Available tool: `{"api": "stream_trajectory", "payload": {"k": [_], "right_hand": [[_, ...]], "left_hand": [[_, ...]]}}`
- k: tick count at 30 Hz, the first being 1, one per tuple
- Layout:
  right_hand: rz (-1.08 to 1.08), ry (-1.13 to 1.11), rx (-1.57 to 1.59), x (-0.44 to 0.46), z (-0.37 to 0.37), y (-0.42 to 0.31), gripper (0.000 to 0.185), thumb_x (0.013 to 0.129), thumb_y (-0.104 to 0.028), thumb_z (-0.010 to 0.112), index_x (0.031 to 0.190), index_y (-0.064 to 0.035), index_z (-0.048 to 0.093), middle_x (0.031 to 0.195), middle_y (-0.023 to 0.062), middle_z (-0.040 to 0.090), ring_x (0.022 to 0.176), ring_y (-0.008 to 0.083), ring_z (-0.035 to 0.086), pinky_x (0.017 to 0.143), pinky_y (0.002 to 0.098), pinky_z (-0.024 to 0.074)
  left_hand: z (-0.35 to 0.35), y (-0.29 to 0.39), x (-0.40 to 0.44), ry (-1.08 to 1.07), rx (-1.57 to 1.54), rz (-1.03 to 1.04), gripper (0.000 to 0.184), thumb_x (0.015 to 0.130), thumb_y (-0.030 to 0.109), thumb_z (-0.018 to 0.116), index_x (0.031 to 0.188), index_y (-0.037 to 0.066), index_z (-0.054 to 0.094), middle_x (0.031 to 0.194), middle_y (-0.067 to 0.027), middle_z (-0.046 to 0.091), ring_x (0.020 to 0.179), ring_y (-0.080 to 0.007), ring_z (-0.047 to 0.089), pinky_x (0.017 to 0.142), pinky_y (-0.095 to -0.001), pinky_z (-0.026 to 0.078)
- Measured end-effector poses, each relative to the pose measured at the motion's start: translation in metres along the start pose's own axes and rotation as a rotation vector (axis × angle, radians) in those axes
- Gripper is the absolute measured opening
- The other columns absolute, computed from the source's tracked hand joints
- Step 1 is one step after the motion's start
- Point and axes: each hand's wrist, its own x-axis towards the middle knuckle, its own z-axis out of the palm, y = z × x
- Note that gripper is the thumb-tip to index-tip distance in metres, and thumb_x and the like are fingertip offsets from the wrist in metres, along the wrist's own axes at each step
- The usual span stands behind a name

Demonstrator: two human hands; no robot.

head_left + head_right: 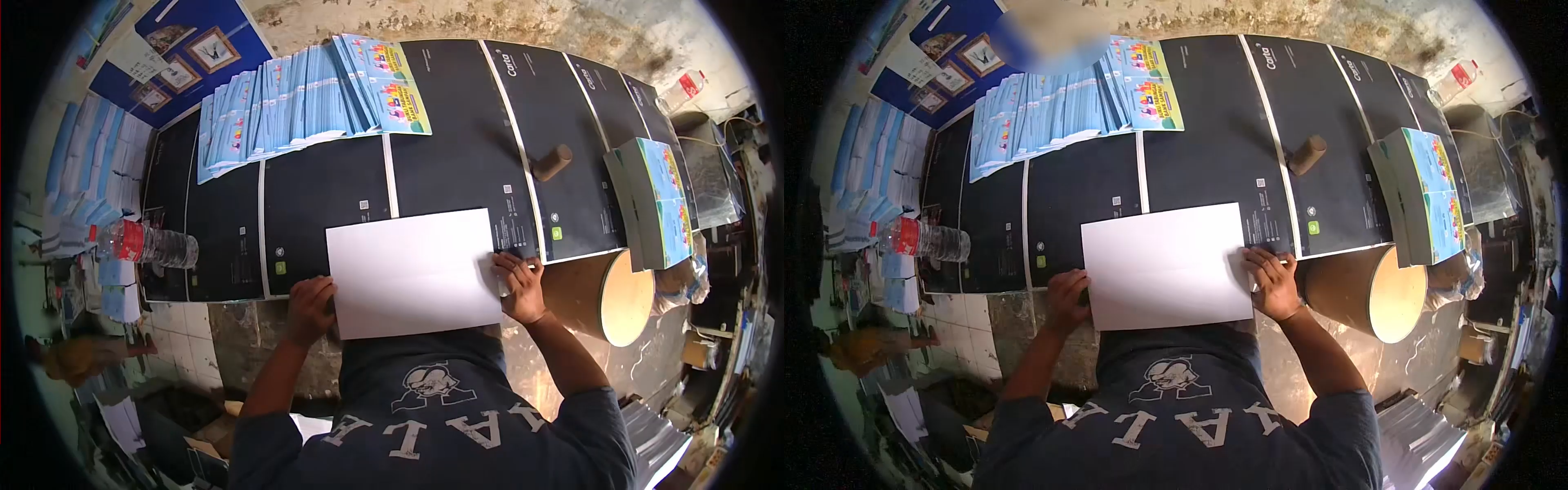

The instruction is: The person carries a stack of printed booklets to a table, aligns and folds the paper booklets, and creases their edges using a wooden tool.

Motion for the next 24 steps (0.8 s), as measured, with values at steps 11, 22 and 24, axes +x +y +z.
{"api": "stream_trajectory", "payload": {"k": [11,22,24], "right_hand": [[0.284,-0.15,0.123,0.038,-0.027,-0.008,0.036,0.074,-0.035,0.079,0.094,-0.0078,0.068,0.111,0.0095,0.071,0.102,0.0271,0.066,0.088,0.0427,0.0423],[0.83,-0.819,0.176,0.122,-0.036,-0.004,0.089,0.081,-0.084,0.051,0.086,0.0019,0.074,0.082,0.0227,0.072,0.085,0.0389,0.071,0.078,0.0475,0.0543],[0.847,-0.794,0.183,0.123,-0.038,-0.004,0.088,0.081,-0.083,0.052,0.085,0.0017,0.075,0.083,0.023,0.072,0.084,0.0389,0.072,0.078,0.0473,0.0548]], "left_hand": [[-0.008,-0.005,0.03,0.06,-0.179,-0.18,0.037,0.073,0.036,0.082,0.092,0.007,0.069,0.098,-0.0097,0.065,0.094,-0.031,0.061,0.085,-0.0446,0.047],[-0.02,0.001,0.118,-0.646,0.157,-0.777,0.061,0.078,0.064,0.074,0.077,0.003,0.073,0.073,-0.0072,0.061,0.079,-0.0287,0.059,0.078,-0.0497,0.042],[-0.035,0.011,0.146,-0.842,0.16,-0.938,0.07,0.074,0.066,0.076,0.107,0.004,0.07,0.09,-0.0094,0.064,0.094,-0.03,0.059,0.083,-0.0488,0.042]]}}
